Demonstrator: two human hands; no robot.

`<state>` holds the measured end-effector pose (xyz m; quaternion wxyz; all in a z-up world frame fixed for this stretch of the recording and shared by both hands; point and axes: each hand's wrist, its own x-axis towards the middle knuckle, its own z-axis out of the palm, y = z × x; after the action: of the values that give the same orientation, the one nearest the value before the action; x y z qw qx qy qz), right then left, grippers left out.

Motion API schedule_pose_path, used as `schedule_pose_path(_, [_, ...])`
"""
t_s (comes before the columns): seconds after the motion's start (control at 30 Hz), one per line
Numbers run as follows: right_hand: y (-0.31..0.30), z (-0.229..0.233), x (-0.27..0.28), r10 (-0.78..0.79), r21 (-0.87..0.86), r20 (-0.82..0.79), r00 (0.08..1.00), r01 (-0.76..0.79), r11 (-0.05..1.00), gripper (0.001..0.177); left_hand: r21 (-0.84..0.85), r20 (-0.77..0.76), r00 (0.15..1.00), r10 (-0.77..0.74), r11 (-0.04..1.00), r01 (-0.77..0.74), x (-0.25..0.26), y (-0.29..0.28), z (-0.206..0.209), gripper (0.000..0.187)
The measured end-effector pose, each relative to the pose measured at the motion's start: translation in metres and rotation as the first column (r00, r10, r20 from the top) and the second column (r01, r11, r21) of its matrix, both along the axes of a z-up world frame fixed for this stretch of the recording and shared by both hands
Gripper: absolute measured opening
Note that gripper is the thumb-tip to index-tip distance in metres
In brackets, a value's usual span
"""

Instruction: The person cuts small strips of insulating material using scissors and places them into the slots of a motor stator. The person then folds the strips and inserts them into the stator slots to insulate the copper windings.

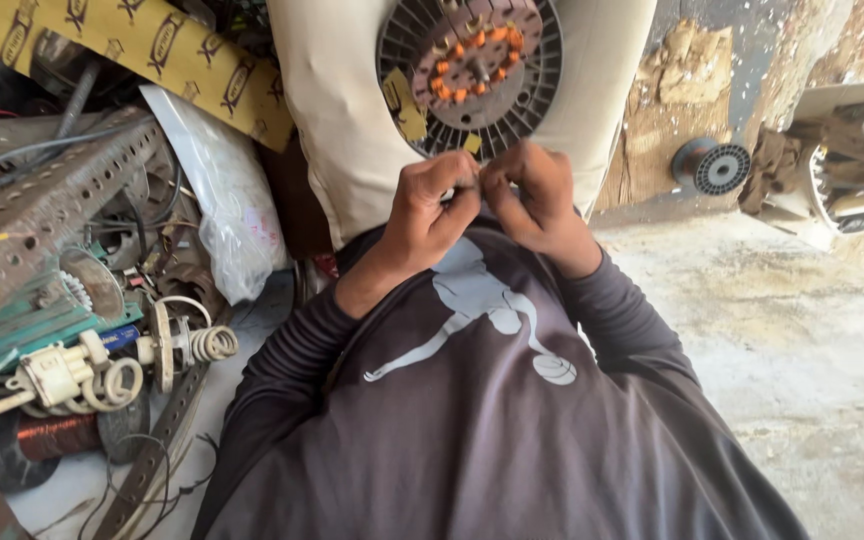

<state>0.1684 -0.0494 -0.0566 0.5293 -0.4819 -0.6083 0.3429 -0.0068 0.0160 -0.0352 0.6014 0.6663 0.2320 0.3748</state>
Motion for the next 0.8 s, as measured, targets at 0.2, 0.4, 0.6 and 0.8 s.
schedule_pose_path(0.2, [0.023,0.006,0.004,0.098,0.066,-0.021,0.995,-0.096,0.993,0.009,0.046,-0.03,0.999,0.018,0.999,-0.016,-0.005,0.008,-0.01,0.012])
schedule_pose_path(0.4, [0.057,0.024,0.027,0.207,0.136,0.191,0.96,-0.235,0.962,0.015,-0.426,0.107,0.994,-0.032,0.902,0.075,-0.003,0.03,-0.015,0.013])
schedule_pose_path(0.6, [0.069,0.024,0.035,-0.029,0.032,0.014,0.999,0.029,0.999,0.014,0.119,-0.167,0.985,0.041,0.993,-0.021,0.014,0.087,0.016,0.003])
schedule_pose_path(0.8, [0.073,-0.004,0.013,-0.511,-0.246,-0.216,0.832,0.461,0.853,0.017,0.371,-0.261,0.941,0.216,0.922,-0.109,0.048,0.12,0.007,0.019])
